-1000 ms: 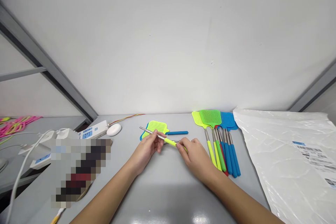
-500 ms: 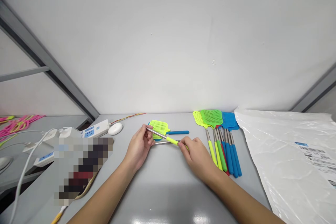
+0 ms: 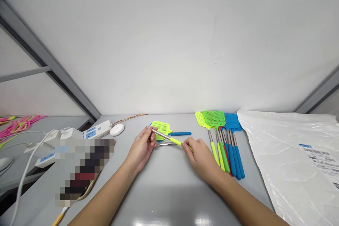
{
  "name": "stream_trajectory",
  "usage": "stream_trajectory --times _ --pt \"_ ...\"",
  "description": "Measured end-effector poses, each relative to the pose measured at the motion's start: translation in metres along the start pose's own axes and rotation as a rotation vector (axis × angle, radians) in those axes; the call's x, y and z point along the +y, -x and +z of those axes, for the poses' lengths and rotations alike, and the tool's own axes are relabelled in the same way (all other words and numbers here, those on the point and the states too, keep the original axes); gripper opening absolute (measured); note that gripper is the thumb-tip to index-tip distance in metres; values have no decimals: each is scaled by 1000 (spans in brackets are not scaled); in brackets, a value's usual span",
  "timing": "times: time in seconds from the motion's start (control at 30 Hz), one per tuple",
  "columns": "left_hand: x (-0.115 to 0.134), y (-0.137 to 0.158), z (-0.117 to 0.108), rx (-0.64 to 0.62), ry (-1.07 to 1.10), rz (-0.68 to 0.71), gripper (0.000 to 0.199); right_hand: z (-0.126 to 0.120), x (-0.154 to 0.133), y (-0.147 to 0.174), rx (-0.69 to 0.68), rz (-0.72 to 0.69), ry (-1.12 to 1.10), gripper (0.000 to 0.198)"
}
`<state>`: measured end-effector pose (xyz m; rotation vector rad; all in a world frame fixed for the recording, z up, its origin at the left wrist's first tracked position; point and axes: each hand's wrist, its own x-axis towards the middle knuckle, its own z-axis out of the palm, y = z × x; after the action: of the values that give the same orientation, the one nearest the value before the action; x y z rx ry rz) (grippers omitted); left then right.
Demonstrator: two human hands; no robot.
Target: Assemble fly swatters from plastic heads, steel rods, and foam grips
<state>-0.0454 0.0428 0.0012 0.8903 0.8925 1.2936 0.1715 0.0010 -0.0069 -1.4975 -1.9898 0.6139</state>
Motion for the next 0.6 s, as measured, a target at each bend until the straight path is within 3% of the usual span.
stream_trajectory --times 0.6 --pt "-1 1 2 -28 106 -17 30 -1 -4 2 114 -56 -78 17"
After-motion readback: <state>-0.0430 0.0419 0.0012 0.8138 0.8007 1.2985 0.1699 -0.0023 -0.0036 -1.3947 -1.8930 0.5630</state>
